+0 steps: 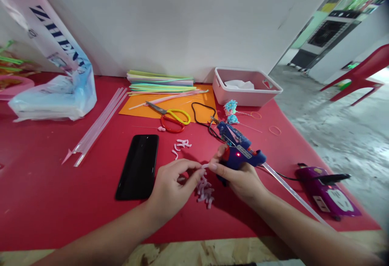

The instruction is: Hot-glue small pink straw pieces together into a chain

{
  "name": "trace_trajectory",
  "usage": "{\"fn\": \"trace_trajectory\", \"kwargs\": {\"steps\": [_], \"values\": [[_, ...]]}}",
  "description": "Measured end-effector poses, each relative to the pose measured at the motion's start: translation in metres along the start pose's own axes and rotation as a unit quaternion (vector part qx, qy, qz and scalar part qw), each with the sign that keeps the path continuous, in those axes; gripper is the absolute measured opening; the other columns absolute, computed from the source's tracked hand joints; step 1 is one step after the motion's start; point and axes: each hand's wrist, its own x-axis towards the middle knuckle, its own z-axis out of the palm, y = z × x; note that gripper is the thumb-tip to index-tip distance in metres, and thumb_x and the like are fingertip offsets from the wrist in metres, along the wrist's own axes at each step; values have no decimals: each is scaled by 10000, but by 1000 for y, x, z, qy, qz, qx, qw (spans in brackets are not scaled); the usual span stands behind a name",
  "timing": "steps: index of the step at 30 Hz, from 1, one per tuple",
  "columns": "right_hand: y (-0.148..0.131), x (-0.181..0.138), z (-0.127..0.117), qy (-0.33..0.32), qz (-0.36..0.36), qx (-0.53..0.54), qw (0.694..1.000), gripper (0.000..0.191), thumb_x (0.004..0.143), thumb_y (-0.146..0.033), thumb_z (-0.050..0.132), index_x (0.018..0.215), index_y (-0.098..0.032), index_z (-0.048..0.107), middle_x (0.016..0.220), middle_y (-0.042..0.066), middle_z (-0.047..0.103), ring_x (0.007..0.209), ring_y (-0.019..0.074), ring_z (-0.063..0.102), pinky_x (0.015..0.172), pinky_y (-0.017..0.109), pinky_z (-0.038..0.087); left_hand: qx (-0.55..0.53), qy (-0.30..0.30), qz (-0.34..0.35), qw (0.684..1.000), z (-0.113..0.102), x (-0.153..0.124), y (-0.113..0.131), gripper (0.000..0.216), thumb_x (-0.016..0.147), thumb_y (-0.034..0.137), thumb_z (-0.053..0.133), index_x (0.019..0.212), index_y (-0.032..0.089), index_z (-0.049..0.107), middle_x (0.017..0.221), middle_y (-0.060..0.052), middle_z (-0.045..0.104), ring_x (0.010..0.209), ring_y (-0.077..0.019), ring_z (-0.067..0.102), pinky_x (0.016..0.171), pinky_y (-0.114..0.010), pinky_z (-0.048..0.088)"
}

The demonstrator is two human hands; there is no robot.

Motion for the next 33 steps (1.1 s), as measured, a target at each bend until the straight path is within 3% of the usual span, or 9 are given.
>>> {"fn": "trace_trajectory", "kwargs": {"steps": [6, 10, 13, 16, 19, 22, 25, 28, 33], "values": [[-6, -2, -1, -26, 16, -17, 999, 452, 627, -374, 916, 879, -220, 575, 749, -29, 664, 711, 150, 621, 740, 310, 510, 28, -1, 41, 999, 1, 2, 0, 121, 909, 211, 618, 881, 167, 727, 829, -65, 756, 711, -145, 704, 585, -180, 546], [-9, -2, -9, -42, -4, -72, 997, 394, 677, -418, 885, 856, -223, 593, 765, -8, 677, 732, 171, 619, 753, 333, 499, -15, -6, -21, 1000, 2, 5, 2, 141, 908, 236, 613, 898, 157, 729, 834, -66, 753, 613, -127, 669, 518, -184, 531], [-6, 1, -20, -67, -52, -109, 990, 282, 804, -455, 781, 837, -218, 633, 717, -1, 673, 690, 172, 602, 720, 332, 469, -96, -11, -92, 991, 0, 8, 4, 175, 895, 296, 640, 927, 149, 731, 790, -47, 739, 459, -85, 575, 401, -176, 459], [-1, 4, -28, -86, -87, -106, 987, 237, 884, -451, 683, 855, -218, 650, 597, -22, 641, 569, 164, 567, 648, 325, 438, -179, 2, -131, 975, -6, 10, 2, 217, 878, 357, 669, 896, 143, 706, 763, -26, 707, 439, -76, 564, 407, -185, 480], [2, 3, -30, -83, -102, -114, 985, 242, 846, -455, 704, 880, -218, 664, 539, -32, 612, 522, 172, 549, 630, 336, 442, -206, 19, -135, 969, -13, 13, 0, 225, 884, 370, 671, 872, 145, 683, 731, -10, 682, 452, -75, 570, 448, -191, 512], [0, 0, -35, -102, -121, -138, 978, 247, 826, -467, 710, 842, -225, 662, 571, -14, 608, 544, 180, 549, 596, 333, 434, -161, 33, -82, 983, -21, 16, -1, 151, 913, 296, 637, 873, 159, 686, 755, -18, 696, 484, -77, 568, 465, -184, 507], [-3, -2, -41, -133, -155, -198, 959, 218, 851, -443, 682, 794, -234, 664, 692, 26, 628, 652, 194, 580, 613, 325, 451, -54, 46, 52, 996, -30, 21, -1, 139, 938, 175, 587, 851, 186, 695, 794, -18, 705, 598, -91, 613, 562, -186, 517], [-8, -5, -42, -136, -158, -264, 942, 161, 863, -416, 650, 831, -259, 666, 746, 35, 649, 647, 199, 592, 582, 317, 458, 45, 63, 175, 982, -39, 25, -2, 184, 920, 62, 569, 880, 195, 690, 840, -21, 722, 782, -115, 672, 750, -210, 534], [-10, -7, -35, -132, -158, -290, 935, 66, 871, -291, 617, 815, -258, 631, 677, 17, 624, 538, 168, 541, 505, 297, 414, 104, 49, 226, 967, -44, 27, -6, 229, 897, 1, 566, 942, 187, 692, 875, -27, 735, 851, -123, 667, 813, -222, 516]]}}
